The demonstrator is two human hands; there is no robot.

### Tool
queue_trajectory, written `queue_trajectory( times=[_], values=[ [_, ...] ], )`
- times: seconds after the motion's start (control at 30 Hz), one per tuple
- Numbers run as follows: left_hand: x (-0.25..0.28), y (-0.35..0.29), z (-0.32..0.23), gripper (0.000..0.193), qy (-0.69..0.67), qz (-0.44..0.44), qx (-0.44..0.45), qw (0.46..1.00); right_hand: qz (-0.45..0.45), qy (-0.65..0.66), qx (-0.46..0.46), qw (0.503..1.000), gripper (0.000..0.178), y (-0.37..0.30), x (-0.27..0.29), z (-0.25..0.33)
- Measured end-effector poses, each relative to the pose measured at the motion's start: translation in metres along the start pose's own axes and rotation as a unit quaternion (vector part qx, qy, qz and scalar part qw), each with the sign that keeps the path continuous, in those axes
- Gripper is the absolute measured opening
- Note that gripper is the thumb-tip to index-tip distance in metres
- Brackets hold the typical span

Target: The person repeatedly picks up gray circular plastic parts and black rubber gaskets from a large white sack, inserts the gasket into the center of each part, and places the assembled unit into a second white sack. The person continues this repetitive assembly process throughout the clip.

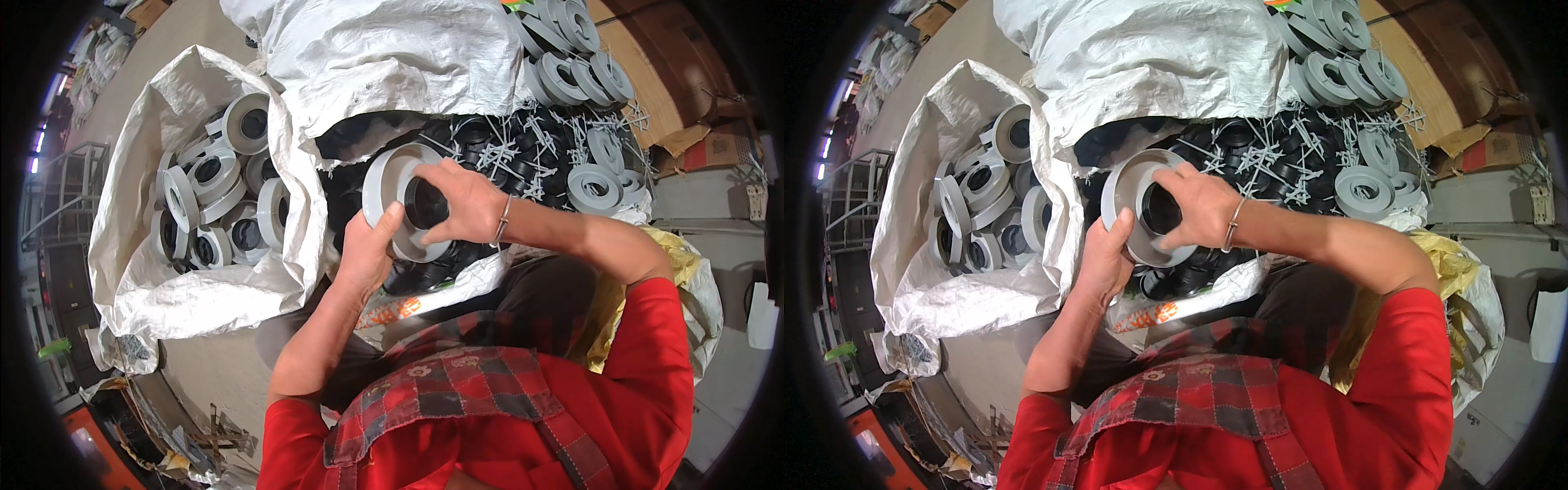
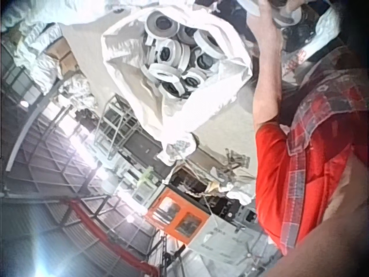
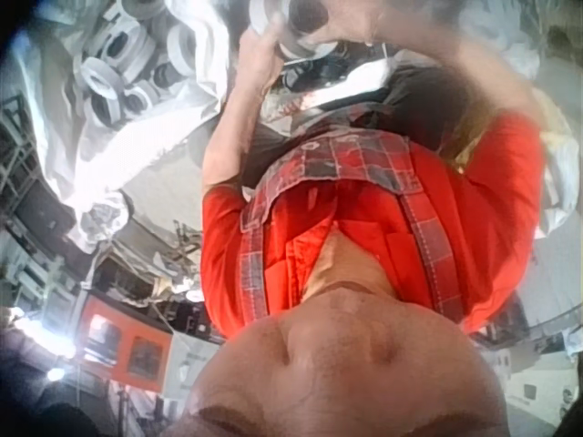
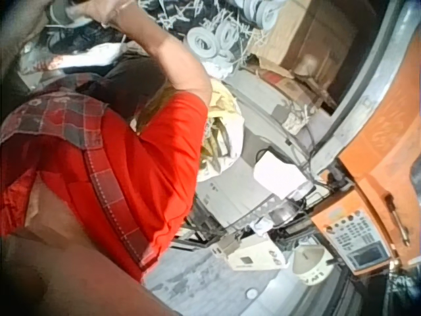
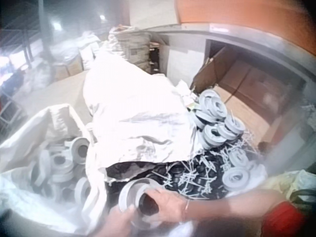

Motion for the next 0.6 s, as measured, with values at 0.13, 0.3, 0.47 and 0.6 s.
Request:
queue_trajectory(
  times=[0.13,0.3,0.47,0.6],
  values=[
    [0.012,0.0,-0.007,0.03,0.191,-0.071,-0.066,0.977,0.073,0.586,-0.353,0.726,0.084,-0.016,-0.042,-0.053],
    [0.005,-0.011,-0.017,0.037,0.243,-0.058,-0.064,0.966,-0.032,0.372,-0.107,0.922,0.07,-0.001,-0.031,-0.05],
    [0.024,-0.035,-0.085,0.038,0.456,-0.214,-0.315,0.804,0.081,0.54,-0.284,0.788,0.08,-0.032,-0.021,-0.087],
    [0.094,-0.062,-0.163,0.08,0.431,-0.47,-0.37,0.676,-0.113,-0.222,-0.304,0.92,0.062,-0.083,0.122,-0.197]
  ],
)
Point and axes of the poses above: each hand's wrist, its own y-axis towards the middle knuckle, its own x-axis out of the back of the hand, z = x × y, the point moved 9 cm from there along y, towards the middle knuckle, and after that the axes turned 14 degrees about y, right-handed, at the moved point
